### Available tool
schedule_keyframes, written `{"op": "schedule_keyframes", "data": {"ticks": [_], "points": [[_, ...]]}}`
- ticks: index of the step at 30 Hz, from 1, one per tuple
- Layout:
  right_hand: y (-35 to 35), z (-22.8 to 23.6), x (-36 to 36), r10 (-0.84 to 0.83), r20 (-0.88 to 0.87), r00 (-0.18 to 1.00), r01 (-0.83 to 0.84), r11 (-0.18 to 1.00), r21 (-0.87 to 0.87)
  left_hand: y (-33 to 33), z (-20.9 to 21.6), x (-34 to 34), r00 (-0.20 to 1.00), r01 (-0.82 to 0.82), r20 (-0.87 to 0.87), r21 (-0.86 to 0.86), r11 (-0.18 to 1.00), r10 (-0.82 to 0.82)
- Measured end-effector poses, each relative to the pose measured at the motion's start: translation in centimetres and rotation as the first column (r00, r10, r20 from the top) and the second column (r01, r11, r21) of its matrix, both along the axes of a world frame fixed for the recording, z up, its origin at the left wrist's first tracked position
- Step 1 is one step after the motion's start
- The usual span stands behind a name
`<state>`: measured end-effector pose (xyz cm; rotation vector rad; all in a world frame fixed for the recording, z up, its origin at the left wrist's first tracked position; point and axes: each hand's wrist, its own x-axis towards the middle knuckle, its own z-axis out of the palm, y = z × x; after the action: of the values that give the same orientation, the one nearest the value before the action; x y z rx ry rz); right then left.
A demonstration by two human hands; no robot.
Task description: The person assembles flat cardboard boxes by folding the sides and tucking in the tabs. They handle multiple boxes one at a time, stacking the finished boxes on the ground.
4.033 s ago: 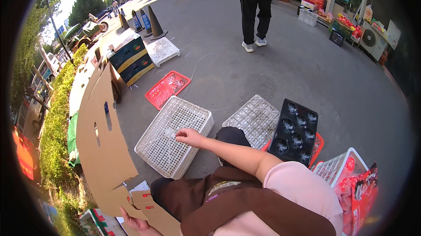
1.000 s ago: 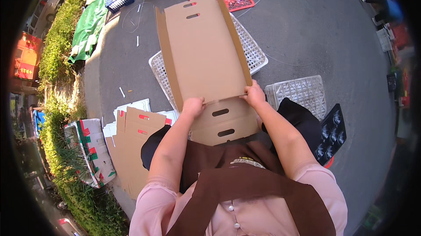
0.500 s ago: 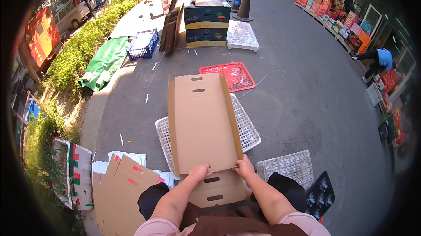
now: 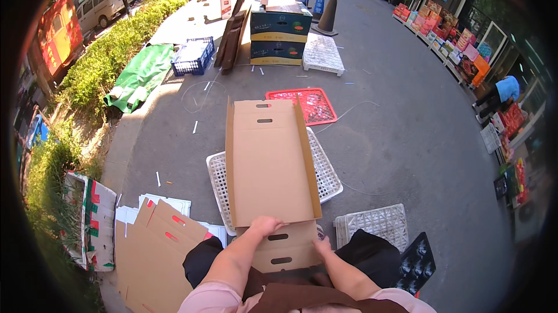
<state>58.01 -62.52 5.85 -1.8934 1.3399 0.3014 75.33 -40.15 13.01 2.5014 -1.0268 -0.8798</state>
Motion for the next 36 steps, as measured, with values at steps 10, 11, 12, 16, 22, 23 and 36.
{"op": "schedule_keyframes", "data": {"ticks": [10,11,12,16,22,23,36], "points": [[-4.4,7.1,3.1,-0.226,0.331,0.916,-0.003,0.822,0.570,1.0,-0.1,0.3,0.994,-0.057,-0.099,-0.075,0.996,0.049],[-5.0,7.7,3.3,-0.344,0.343,0.874,-0.006,0.700,0.715,1.0,-0.4,0.4,0.991,-0.059,-0.121,-0.089,0.994,0.048],[-4.8,8.2,3.7,-0.445,0.390,0.806,-0.064,0.590,0.805,1.0,-0.7,0.6,0.989,-0.063,-0.143,-0.103,0.993,0.048],[-1.8,7.8,4.3,0.227,0.571,0.789,-0.369,0.918,0.145,1.0,-3.8,1.8,0.993,0.015,-0.114,-0.141,0.990,-0.032],[-3.3,7.9,7.9,0.886,0.274,0.374,-0.611,0.458,-0.646,2.3,-4.7,1.8,0.989,0.013,-0.141,-0.172,0.985,-0.037],[-4.6,6.9,8.3,0.915,0.240,0.325,-0.666,0.402,-0.628,2.0,-4.8,1.7,0.990,0.021,-0.137,-0.185,0.983,-0.047],[-0.9,7.2,3.7,0.798,0.306,0.519,-0.681,0.603,-0.416,5.6,-2.3,-4.2,0.795,-0.536,0.237,-0.157,0.829,0.559]]}}
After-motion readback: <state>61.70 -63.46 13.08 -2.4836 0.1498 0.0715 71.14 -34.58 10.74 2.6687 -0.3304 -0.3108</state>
